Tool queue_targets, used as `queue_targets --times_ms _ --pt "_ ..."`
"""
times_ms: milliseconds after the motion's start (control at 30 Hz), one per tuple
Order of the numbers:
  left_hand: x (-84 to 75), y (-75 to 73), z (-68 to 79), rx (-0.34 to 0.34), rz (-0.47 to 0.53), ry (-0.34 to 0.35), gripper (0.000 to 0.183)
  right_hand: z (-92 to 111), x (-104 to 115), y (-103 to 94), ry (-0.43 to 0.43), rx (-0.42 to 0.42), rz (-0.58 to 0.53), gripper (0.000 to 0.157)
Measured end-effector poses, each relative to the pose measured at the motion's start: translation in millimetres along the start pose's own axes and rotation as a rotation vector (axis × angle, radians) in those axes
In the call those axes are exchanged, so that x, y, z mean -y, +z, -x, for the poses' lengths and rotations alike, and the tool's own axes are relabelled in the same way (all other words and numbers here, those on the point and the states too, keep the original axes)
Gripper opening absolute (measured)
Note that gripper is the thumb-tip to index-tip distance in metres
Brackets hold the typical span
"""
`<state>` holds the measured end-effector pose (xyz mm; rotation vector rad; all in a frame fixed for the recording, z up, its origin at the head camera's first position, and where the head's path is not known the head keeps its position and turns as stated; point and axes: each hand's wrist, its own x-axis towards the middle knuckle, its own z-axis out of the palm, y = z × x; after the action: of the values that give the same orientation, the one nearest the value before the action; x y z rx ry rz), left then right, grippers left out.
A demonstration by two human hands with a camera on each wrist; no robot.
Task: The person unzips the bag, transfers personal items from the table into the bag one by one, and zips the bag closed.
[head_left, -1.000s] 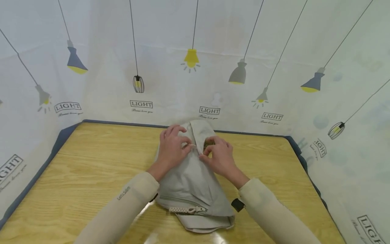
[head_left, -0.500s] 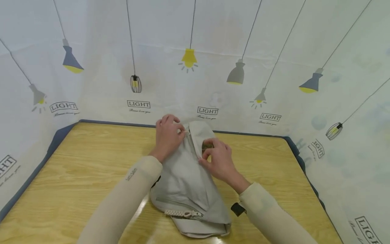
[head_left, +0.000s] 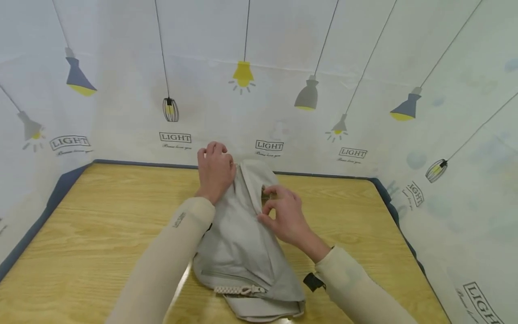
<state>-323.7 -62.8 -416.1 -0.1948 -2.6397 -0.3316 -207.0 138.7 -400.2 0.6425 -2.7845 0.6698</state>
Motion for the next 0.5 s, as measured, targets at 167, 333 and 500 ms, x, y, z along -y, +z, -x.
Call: queue_targets --times_ms 167,333,500 --pt "-2.2 -1.0 2.7 0.059 0.104 -0.033 0.021 -5.2 -4.4 -1.8 0.088 0.051 0.015 0.017" --pt "-1.8 1.8 6.9 0.174 0.226 -0.062 0.019 -14.6 -2.3 3.2 0.112 0.068 0.018 0.013" --pt "-0.4 7.4 9.2 0.272 0.237 -0.107 0.021 -20.1 -0.4 9.0 0.07 0.004 -0.027 0.013"
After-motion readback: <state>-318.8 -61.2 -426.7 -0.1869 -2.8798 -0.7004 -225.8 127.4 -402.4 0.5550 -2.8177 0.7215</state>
